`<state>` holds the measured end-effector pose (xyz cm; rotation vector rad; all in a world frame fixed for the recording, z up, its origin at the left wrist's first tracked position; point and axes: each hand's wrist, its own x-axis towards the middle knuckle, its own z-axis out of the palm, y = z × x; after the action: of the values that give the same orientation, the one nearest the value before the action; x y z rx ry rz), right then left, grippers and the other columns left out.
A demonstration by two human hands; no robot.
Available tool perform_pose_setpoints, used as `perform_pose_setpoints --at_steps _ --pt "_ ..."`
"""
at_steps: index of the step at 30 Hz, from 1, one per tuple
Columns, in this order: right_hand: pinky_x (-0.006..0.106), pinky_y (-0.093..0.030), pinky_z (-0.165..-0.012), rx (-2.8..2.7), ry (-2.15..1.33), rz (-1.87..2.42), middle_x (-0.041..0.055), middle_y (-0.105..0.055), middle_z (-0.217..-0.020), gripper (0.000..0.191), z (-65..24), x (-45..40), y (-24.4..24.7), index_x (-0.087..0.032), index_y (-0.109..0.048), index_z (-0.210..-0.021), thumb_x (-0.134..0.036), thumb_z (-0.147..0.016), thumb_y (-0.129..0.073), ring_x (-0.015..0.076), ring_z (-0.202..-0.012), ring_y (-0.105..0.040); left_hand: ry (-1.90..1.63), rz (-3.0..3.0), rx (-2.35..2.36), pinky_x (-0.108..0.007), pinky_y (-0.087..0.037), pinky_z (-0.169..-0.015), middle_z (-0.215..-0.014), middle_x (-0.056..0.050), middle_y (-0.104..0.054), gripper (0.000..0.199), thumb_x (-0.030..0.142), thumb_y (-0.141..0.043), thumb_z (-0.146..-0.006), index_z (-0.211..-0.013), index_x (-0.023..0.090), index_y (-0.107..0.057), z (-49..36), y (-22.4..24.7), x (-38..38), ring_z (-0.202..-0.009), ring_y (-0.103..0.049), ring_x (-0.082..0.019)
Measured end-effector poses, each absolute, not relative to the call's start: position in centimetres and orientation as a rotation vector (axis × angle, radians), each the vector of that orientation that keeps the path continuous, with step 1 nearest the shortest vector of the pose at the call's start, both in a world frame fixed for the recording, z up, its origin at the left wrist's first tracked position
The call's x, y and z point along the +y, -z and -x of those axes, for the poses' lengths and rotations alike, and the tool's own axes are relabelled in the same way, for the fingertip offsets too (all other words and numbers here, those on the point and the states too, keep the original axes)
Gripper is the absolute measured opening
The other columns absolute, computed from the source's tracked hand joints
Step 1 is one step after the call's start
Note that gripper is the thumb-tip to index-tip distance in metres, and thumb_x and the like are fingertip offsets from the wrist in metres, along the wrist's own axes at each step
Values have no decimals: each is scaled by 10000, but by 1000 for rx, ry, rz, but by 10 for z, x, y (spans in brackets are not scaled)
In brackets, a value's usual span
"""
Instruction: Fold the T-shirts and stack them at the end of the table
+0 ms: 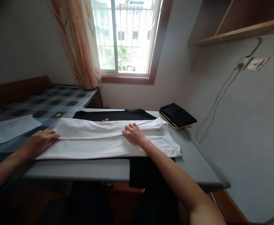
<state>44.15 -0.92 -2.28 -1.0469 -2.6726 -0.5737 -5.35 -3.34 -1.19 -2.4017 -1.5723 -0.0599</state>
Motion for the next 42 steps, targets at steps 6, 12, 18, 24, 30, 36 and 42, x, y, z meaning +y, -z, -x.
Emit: perform_pose_setpoints --at_steps 6,12,18,24,30,36,42 --pt "383 -287 -877 -2608 663 1028 88 -616 -921 246 -442 -13 26 -174 -669 -907 -166 -946 -427 217 -893 -461 78 2438 -1638 -332 -430 -730 -933 -89 -650 411 372 -339 -932 -890 183 -701 50 9 -36 -790 -597 -232" --pt "371 -307 -858 -2615 643 945 89 -606 -899 263 -449 -14 33 -169 -672 -902 -173 -953 -414 212 -875 -466 136 2547 -1689 -289 -434 -720 -921 -77 -646 402 402 -358 -926 -909 201 -706 59 12 -36 -813 -598 -210" --pt "393 -300 -895 -2496 663 941 86 -611 -937 267 -453 -14 29 -186 -665 -1035 -139 -944 -419 220 -922 -467 359 2505 -1738 -295 -465 -747 -994 -93 -639 360 376 -385 -882 -978 193 -680 66 15 -37 -842 -596 -217" --pt "362 -332 -849 -2667 643 835 86 -600 -896 242 -453 -14 32 -156 -659 -944 -166 -956 -418 206 -868 -473 274 2608 -1675 -311 -467 -754 -886 -77 -640 375 378 -354 -891 -851 222 -693 67 16 -40 -797 -591 -213" --pt "356 -334 -843 -2642 589 887 88 -608 -925 225 -452 -14 30 -165 -658 -944 -169 -954 -433 204 -881 -482 270 2643 -1696 -307 -464 -749 -881 -61 -664 319 398 -401 -868 -853 245 -680 63 17 -40 -788 -586 -206" --pt "343 -344 -848 -2673 454 977 88 -608 -998 215 -461 -15 31 -190 -658 -1032 -205 -953 -459 199 -907 -499 262 2582 -1683 -385 -473 -800 -881 -36 -676 246 360 -467 -782 -841 351 -706 55 12 -48 -827 -605 -255" --pt "389 -303 -911 -2582 525 1249 97 -605 -1109 331 -517 -13 24 -218 -614 -1205 -167 -895 -511 248 -1018 -479 354 2677 -1526 -366 -476 -816 -959 -88 -677 314 334 -446 -880 -994 234 -722 11 19 -46 -863 -620 -241"
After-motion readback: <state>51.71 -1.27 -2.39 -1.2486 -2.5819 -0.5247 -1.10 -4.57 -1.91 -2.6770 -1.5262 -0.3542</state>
